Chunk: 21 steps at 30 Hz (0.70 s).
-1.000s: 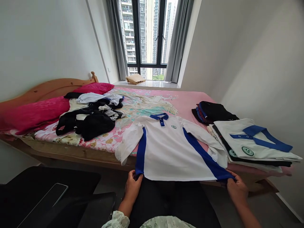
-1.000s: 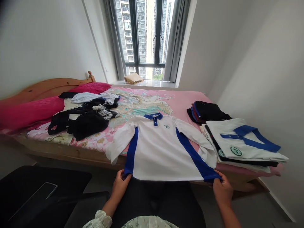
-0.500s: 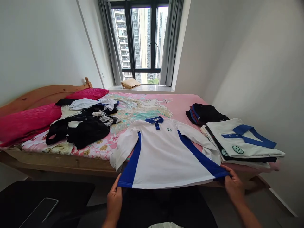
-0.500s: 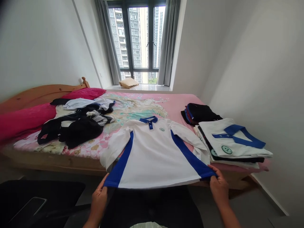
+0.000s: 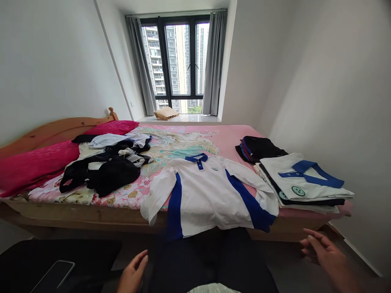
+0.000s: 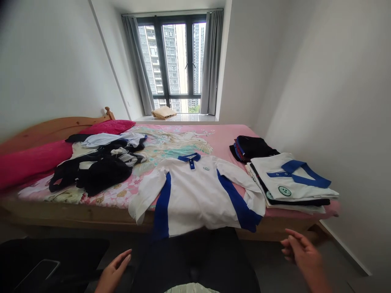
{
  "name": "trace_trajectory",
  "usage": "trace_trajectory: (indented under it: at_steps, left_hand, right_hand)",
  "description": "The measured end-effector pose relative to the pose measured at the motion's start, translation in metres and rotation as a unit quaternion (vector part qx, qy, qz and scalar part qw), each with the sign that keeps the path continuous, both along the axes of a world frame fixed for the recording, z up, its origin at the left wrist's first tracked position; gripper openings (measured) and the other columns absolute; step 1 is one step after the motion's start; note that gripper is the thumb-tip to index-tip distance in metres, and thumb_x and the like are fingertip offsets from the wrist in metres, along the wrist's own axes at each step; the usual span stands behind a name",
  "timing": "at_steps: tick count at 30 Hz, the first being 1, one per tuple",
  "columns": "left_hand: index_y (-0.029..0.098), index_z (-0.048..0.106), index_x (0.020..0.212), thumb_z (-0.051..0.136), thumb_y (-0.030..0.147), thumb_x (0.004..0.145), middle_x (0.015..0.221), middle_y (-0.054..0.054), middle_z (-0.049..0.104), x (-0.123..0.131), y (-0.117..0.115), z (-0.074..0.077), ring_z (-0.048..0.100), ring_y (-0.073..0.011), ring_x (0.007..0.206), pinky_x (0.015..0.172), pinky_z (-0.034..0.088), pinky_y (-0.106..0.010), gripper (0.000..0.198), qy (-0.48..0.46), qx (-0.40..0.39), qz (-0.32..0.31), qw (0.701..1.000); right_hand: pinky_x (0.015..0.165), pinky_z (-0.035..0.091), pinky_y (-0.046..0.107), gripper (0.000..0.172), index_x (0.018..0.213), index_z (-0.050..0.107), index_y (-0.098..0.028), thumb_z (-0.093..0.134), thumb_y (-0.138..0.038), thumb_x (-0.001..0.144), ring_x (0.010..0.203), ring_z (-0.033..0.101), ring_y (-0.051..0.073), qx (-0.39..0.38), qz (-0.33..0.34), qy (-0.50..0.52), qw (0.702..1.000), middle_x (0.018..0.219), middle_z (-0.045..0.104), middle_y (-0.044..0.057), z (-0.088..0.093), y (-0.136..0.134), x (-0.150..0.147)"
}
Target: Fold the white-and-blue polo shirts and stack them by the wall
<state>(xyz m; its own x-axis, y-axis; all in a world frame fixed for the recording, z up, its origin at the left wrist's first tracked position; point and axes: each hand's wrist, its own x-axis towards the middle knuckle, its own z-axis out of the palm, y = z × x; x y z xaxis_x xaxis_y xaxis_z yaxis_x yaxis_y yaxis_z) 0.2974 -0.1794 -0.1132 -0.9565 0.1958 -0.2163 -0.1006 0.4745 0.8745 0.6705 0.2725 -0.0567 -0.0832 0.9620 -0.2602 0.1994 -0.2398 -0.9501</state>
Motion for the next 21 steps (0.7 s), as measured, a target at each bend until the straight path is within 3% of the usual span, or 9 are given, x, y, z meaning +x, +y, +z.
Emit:
trace_trajectory:
  at_steps: [3,5,7,10,13,16,21]
  left_hand:
    - [0.018,0.072,0.085,0.061,0.056,0.058,0.1,-0.012,0.073,0.004,0.043,-0.015,0.063,-0.032,0.104,0.093,0.048,-0.041,0.048,0.003,-0.004,-0.048,0.999]
    - [0.017,0.071,0.082,0.059,0.054,0.061,0.1,-0.014,0.072,0.0,0.069,-0.023,0.063,-0.0318,0.104,0.094,0.047,-0.042,0.045,0.0,-0.015,-0.059,0.998]
    - [0.016,0.069,0.08,0.058,0.053,0.062,0.094,-0.014,0.073,-0.008,0.091,-0.027,0.065,-0.0325,0.098,0.09,0.048,-0.043,0.043,-0.009,-0.029,-0.068,0.997]
    - [0.016,0.067,0.079,0.06,0.053,0.059,0.081,-0.012,0.073,-0.019,0.11,-0.029,0.067,-0.0323,0.087,0.079,0.052,-0.041,0.043,-0.016,-0.051,-0.046,0.998]
    - [0.016,0.066,0.08,0.062,0.056,0.055,0.073,-0.007,0.071,-0.022,0.11,-0.027,0.067,-0.0295,0.079,0.069,0.052,-0.037,0.047,-0.021,-0.037,-0.019,0.999]
    - [0.017,0.066,0.084,0.065,0.055,0.053,0.065,-0.003,0.069,-0.015,0.095,-0.024,0.066,-0.0255,0.067,0.062,0.052,-0.035,0.049,-0.067,0.024,-0.01,0.997]
    - [0.022,0.063,0.084,0.071,0.041,0.05,0.062,0.0,0.068,0.0,0.074,-0.005,0.065,-0.022,0.061,0.061,0.053,-0.035,0.04,-0.164,0.122,0.089,0.975]
  right_hand:
    - [0.046,0.052,0.034,0.048,0.089,0.064,-0.018,0.065,-0.048,0.052,0.06,0.065,0.024,-0.014,0.088,-0.046,0.995,0.072,0.068,0.008,-0.033,-0.011,-0.02]
    - [0.047,0.052,0.033,0.044,0.087,0.066,-0.018,0.063,-0.049,0.055,0.067,0.066,0.025,0.02,0.137,-0.056,0.989,0.077,0.069,0.007,-0.054,-0.02,-0.037]
    - [0.047,0.052,0.033,0.04,0.085,0.066,-0.019,0.058,-0.048,0.058,0.065,0.065,0.024,0.075,0.155,-0.056,0.984,0.075,0.068,0.006,-0.07,-0.026,-0.055]
    - [0.051,0.052,0.034,0.036,0.087,0.065,-0.02,0.053,-0.043,0.062,0.068,0.065,0.024,0.131,0.128,-0.063,0.981,0.077,0.069,0.006,-0.088,-0.022,-0.077]
    - [0.067,0.053,0.038,0.033,0.089,0.064,-0.02,0.052,-0.035,0.062,0.082,0.065,0.026,0.156,0.087,-0.069,0.981,0.084,0.069,0.007,-0.1,-0.011,-0.089]
    - [0.083,0.048,0.042,0.036,0.093,0.061,-0.02,0.052,-0.031,0.06,0.096,0.061,0.028,0.169,0.033,-0.078,0.982,0.094,0.067,0.009,-0.11,-0.002,-0.092]
    - [0.077,0.049,0.038,0.038,0.095,0.058,-0.018,0.055,-0.035,0.061,0.087,0.063,0.026,0.134,0.016,-0.058,0.989,0.089,0.068,0.008,-0.117,0.005,-0.094]
